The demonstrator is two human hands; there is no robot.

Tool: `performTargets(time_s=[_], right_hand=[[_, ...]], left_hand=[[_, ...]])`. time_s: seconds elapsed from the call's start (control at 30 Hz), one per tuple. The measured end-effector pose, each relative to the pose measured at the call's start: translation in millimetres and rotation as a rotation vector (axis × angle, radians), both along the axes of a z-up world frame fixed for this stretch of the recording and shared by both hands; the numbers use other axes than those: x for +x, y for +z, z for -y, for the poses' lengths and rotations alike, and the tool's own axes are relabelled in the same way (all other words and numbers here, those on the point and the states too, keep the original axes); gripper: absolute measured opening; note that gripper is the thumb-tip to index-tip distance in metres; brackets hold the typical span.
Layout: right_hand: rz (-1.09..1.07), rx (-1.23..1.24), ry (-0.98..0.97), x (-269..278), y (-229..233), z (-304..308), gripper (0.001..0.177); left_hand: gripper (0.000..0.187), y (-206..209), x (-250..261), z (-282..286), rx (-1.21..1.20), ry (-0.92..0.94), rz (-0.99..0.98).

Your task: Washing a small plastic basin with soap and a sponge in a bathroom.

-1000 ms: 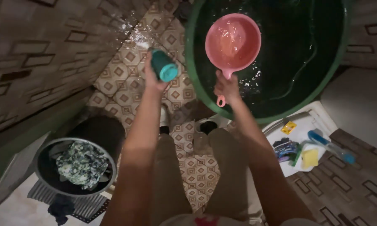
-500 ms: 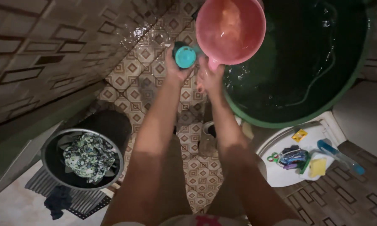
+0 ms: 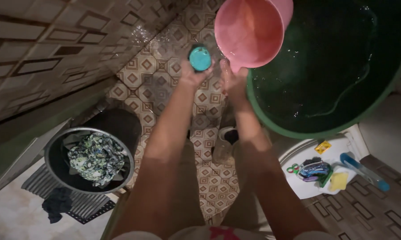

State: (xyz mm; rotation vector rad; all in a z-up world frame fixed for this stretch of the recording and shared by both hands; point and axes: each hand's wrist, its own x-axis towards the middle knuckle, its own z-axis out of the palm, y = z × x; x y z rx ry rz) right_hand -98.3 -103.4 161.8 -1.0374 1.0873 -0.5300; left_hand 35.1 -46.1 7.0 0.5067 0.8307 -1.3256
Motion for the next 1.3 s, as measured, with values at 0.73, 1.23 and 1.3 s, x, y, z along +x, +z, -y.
performTargets(time_s=[0.73,1.23,1.3], right_hand=[[-0.334,-0.911,0.325,26,7,18,0.022],[-0.689,-0.711,-0.112,-52,-45,92,0.031],[-0.602,-0.717,-0.123,-94,-63,97,0.035]], left_hand=[[0.044,8,31,-22,-0.117,-0.265,0.349],[0.067,42,25,-25,-0.033,-0.301,0.399],[0.064,67,23,-20,-0.064,-0.2,0.29]])
